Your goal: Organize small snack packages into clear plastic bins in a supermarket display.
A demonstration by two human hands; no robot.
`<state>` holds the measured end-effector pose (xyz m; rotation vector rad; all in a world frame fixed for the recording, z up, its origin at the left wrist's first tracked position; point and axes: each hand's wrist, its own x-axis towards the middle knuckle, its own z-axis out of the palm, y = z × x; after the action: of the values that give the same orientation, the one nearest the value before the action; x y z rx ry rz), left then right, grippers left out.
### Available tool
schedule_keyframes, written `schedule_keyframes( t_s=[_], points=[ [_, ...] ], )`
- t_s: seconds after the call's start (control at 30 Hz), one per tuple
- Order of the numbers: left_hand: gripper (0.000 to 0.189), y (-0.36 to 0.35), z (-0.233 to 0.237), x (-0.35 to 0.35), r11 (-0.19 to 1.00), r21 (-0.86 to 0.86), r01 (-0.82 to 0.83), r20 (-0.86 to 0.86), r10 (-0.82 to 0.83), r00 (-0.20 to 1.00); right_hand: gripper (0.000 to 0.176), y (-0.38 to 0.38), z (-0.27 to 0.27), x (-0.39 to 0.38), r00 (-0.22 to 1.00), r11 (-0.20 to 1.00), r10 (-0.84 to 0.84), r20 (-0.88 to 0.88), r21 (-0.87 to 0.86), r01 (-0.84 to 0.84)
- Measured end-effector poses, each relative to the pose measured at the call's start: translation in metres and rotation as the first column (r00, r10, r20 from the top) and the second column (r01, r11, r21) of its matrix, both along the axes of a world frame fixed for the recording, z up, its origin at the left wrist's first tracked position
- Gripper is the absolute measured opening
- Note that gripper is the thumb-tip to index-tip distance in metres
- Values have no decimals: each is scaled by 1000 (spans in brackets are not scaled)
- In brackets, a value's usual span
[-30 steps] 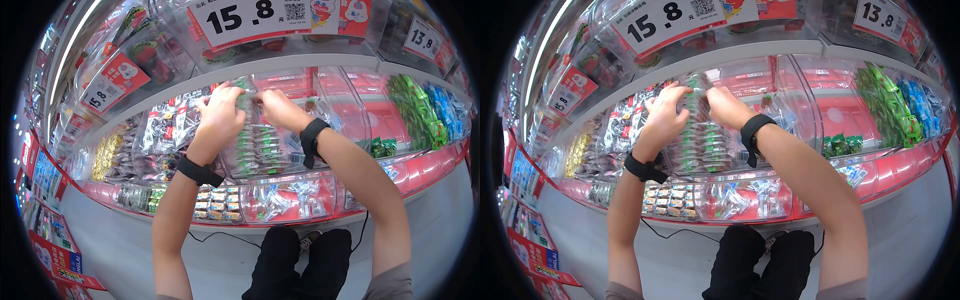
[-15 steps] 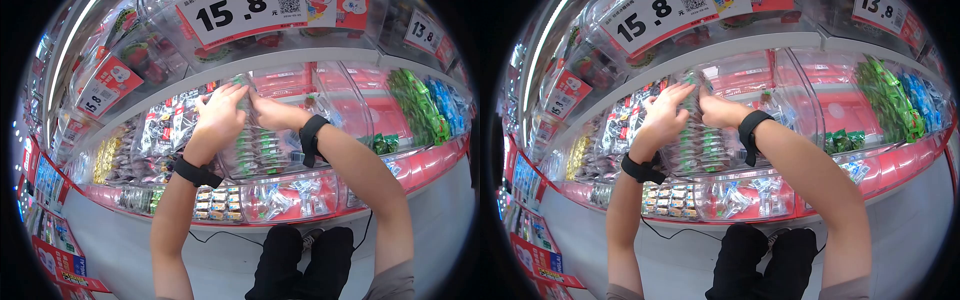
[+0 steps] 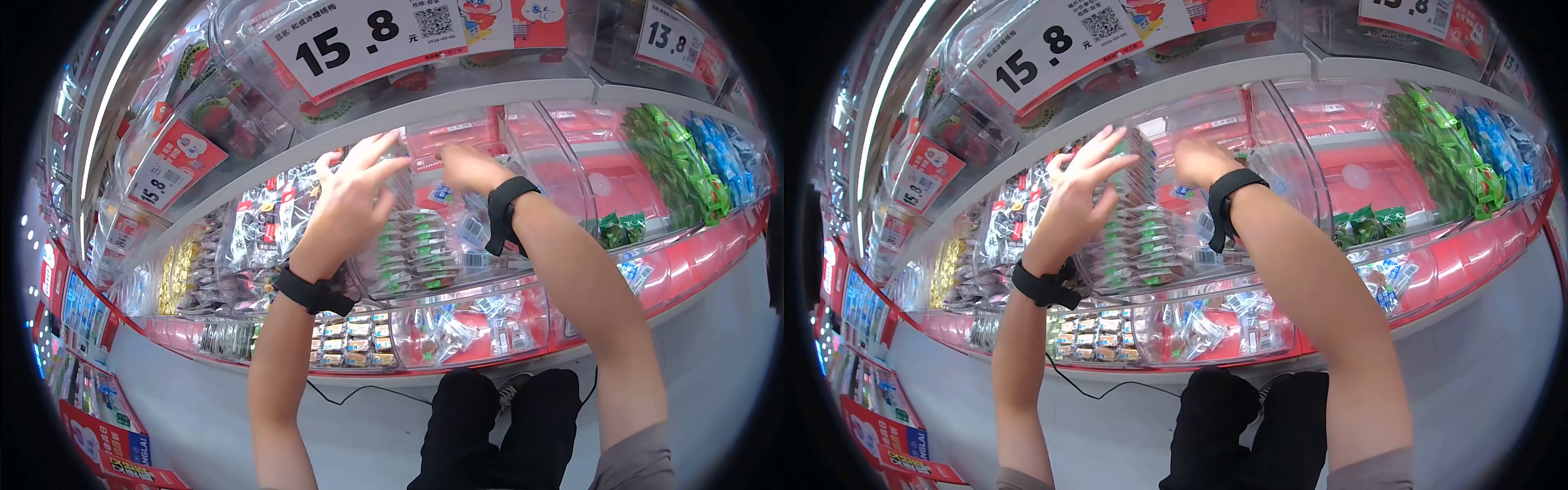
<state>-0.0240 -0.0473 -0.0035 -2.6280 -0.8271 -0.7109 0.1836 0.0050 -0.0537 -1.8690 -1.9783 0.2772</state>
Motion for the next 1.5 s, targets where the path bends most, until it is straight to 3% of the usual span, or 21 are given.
schedule_keyframes(
  t_s=[0.03, 0.13, 0.17, 0.23, 0.33, 0.43, 0.53, 0.63, 0.7, 0.73, 0.83, 0.93, 1.03, 1.13, 1.23, 1.3, 1.33, 1.43, 1.5],
  points=[
    [31, -6, 7, 2, 993, 16, 120, -26, -120, 992, 30, -1, 0, 0, 999, 996, 8, 54, -88, -4],
    [24, -9, 2, 3, 973, -154, 172, -160, -197, 967, 38, -10, 6, -6, 990, 973, 48, 130, -231, -17],
    [23, -5, -1, 3, 974, -76, 216, -138, -224, 965, 40, -16, 8, -6, 986, 967, 83, 142, -249, -46],
    [22, -9, 6, 6, 974, -185, 133, -232, -175, 957, 49, -23, 9, -9, 990, 948, 96, 107, -313, -58],
    [22, -8, 8, 6, 966, -220, 137, -247, -190, 950, 47, -15, 5, -12, 971, 945, 176, 165, -304, -120],
    [22, -9, 11, 5, 963, -238, 125, -258, -187, 948, 33, -11, 8, -5, 953, 987, 139, 270, -114, -111],
    [23, -9, 11, 6, 963, -247, 111, -265, -177, 948, 18, -6, 20, 5, 958, 994, 52, -281, 111, -22],
    [24, -10, 12, 6, 963, -248, 102, -262, -168, 950, 12, -7, 20, 3, 849, 910, 95, -520, 392, 139],
    [25, -9, 10, 5, 970, -205, 128, -246, -178, 953, 13, 6, 15, 4, 753, 883, 224, -618, 456, 111],
    [25, -9, 9, 5, 971, -199, 133, -242, -180, 953, 14, 11, 12, 6, 696, 867, 287, -658, 488, 103],
    [26, -8, 8, 5, 972, -190, 136, -239, -180, 954, 15, 6, 14, 6, 575, 923, 267, -773, 376, 77],
    [27, -9, 9, 6, 971, -209, 118, -252, -170, 953, 18, -3, 20, 6, 615, 942, 246, -749, 335, 30],
    [27, -9, 10, 6, 970, -217, 112, -257, -168, 952, 24, -2, 21, 4, 713, 868, 287, -640, 489, 90],
    [26, -8, 8, 6, 971, -202, 127, -238, -175, 955, 27, 6, 19, 3, 601, 887, 296, -742, 447, 116],
    [24, -6, 4, 6, 969, -184, 164, -191, -199, 961, 26, 41, -3, 0, 602, 815, 286, -745, 520, 256],
    [24, -6, 4, 6, 969, -185, 161, -187, -195, 963, 21, 9, 12, 5, 537, 974, 35, -843, 150, 172],
    [25, -7, 5, 6, 970, -190, 149, -204, -188, 961, 19, -9, 22, 6, 514, 992, -102, -852, -48, 116],
    [26, -8, 8, 6, 971, -198, 130, -237, -176, 955, 16, -16, 28, 14, 738, 983, -101, -667, -183, -30],
    [26, -8, 8, 6, 971, -196, 136, -232, -181, 956, 17, -18, 28, 12, 772, 973, -88, -629, -220, -69]
  ],
)
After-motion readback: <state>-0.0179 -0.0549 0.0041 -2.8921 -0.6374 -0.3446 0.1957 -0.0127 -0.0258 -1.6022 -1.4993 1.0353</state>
